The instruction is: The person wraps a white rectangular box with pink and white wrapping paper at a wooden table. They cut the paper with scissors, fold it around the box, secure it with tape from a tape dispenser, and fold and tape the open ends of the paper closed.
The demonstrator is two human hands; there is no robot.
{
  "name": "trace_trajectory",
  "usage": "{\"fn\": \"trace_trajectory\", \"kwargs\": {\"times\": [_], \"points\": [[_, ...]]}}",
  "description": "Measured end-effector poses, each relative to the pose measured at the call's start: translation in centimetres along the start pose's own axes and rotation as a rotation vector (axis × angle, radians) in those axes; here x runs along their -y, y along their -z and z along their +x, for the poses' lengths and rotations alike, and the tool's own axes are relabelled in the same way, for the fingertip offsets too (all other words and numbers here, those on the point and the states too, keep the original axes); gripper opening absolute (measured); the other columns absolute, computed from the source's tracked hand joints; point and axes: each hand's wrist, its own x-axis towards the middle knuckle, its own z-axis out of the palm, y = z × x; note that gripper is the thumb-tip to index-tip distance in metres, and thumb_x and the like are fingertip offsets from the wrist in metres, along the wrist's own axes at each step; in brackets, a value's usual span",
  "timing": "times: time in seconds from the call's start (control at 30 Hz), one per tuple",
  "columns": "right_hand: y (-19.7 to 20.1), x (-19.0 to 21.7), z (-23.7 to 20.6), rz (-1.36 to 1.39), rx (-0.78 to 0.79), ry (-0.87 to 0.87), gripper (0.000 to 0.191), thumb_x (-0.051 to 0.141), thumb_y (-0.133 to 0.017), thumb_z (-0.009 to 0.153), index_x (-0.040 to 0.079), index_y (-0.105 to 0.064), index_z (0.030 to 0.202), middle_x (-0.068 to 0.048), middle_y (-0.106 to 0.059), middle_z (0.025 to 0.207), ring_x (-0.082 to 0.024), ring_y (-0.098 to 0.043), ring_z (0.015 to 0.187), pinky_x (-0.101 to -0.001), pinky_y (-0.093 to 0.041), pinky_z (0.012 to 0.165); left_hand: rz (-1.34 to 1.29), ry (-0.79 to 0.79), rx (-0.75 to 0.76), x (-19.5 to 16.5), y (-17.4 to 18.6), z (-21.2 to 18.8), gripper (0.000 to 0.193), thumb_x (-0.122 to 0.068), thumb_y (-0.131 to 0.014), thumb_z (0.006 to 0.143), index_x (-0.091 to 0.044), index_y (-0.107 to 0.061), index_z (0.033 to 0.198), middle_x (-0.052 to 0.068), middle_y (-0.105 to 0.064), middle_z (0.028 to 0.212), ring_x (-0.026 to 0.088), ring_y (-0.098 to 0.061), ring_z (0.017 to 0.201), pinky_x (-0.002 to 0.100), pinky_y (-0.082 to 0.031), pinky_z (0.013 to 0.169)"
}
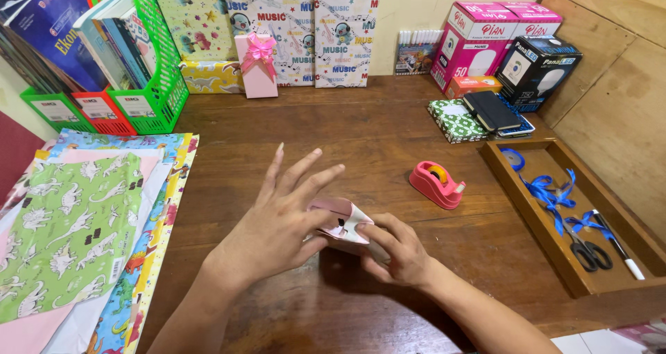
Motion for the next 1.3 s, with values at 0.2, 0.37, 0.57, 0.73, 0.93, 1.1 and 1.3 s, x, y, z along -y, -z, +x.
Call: {"fn": "trace_trajectory", "kwargs": {"times": [0.2, 0.37, 0.57, 0.73, 0.93, 1.1, 1.3], "points": [[0.9, 1.0, 0.9, 0.014, 0.049, -0.067, 0.052, 0.003, -0.073, 0.072, 0.004, -0.063, 0.123, -0.019, -0.065, 0.113, -0.031, -0.068, 0.089, -0.039, -0.059, 0.075, 0.028, -0.054, -0.017, 0.1, -0.3, 0.0, 0.024, -0.033, -0.08, 0.076, -0.021, -0.079, 0.097, 0.005, -0.053, 0.147, 0.033, -0.029, 0.15, 0.068, -0.007, 0.122], [1.2, 1.1, 1.6, 0.025, 0.093, -0.021, 0.053, 0.009, -0.076, 0.072, 0.005, -0.066, 0.124, -0.018, -0.066, 0.113, -0.03, -0.067, 0.089, -0.0394, -0.058, 0.075, -0.211, 0.039, -0.035, -0.2, 0.7, 0.1, 0.033, -0.047, -0.083, 0.076, -0.017, -0.076, 0.087, 0.005, -0.068, 0.126, 0.032, -0.046, 0.14, 0.067, -0.011, 0.121], [1.5, 1.4, 1.3, 0.061, 0.154, -0.027, 0.054, 0.011, -0.077, 0.071, 0.011, -0.067, 0.124, -0.017, -0.064, 0.115, -0.032, -0.067, 0.093, -0.0423, -0.057, 0.078, -0.254, 0.249, 0.283, -0.4, 1.2, 3.4, 0.044, -0.048, -0.074, 0.079, -0.013, -0.076, 0.105, 0.005, -0.076, 0.097, 0.025, -0.066, 0.112, 0.066, -0.015, 0.119], [1.5, 1.4, 1.6, 0.054, 0.154, -0.005, 0.056, 0.01, -0.076, 0.071, 0.012, -0.067, 0.127, -0.019, -0.065, 0.12, -0.033, -0.068, 0.097, -0.0422, -0.058, 0.08, -0.168, 0.197, 0.566, -0.5, 0.9, 4.8, 0.033, -0.046, -0.068, 0.086, -0.019, -0.08, 0.099, 0.005, -0.075, 0.087, 0.025, -0.067, 0.105, 0.067, -0.014, 0.121], [2.0, 1.0, 1.6, 0.051, 0.161, 0.011, 0.059, 0.009, -0.076, 0.073, 0.012, -0.064, 0.13, -0.018, -0.065, 0.118, -0.034, -0.069, 0.096, -0.0422, -0.058, 0.079, -0.198, 0.026, 0.393, 0.4, -0.4, 5.3, 0.023, -0.033, -0.069, 0.085, -0.014, -0.081, 0.093, 0.006, -0.077, 0.092, 0.026, -0.067, 0.105, 0.073, -0.013, 0.114], [1.7, 0.6, 1.4, 0.092, 0.11, -0.002, 0.057, 0.008, -0.077, 0.08, 0.007, -0.057, 0.134, -0.016, -0.065, 0.117, -0.032, -0.07, 0.094, -0.0409, -0.059, 0.078, -0.168, 0.128, 0.533, 1.1, -0.1, 5.5, 0.023, -0.033, -0.069, 0.085, -0.017, -0.081, 0.097, 0.007, -0.077, 0.087, 0.025, -0.068, 0.104, 0.07, -0.012, 0.119], [1.0, 0.2, 0.9, 0.369, -0.051, -0.008, 0.055, 0.012, -0.072, 0.087, 0.001, -0.047, 0.134, -0.02, -0.062, 0.121, -0.032, -0.066, 0.106, -0.0416, -0.055, 0.092, -0.19, 0.235, 0.634, 1.0, -0.1, 6.4, 0.02, -0.033, -0.07, 0.085, -0.018, -0.08, 0.092, 0.008, -0.077, 0.084, 0.026, -0.072, 0.096, 0.069, -0.011, 0.121]]}}
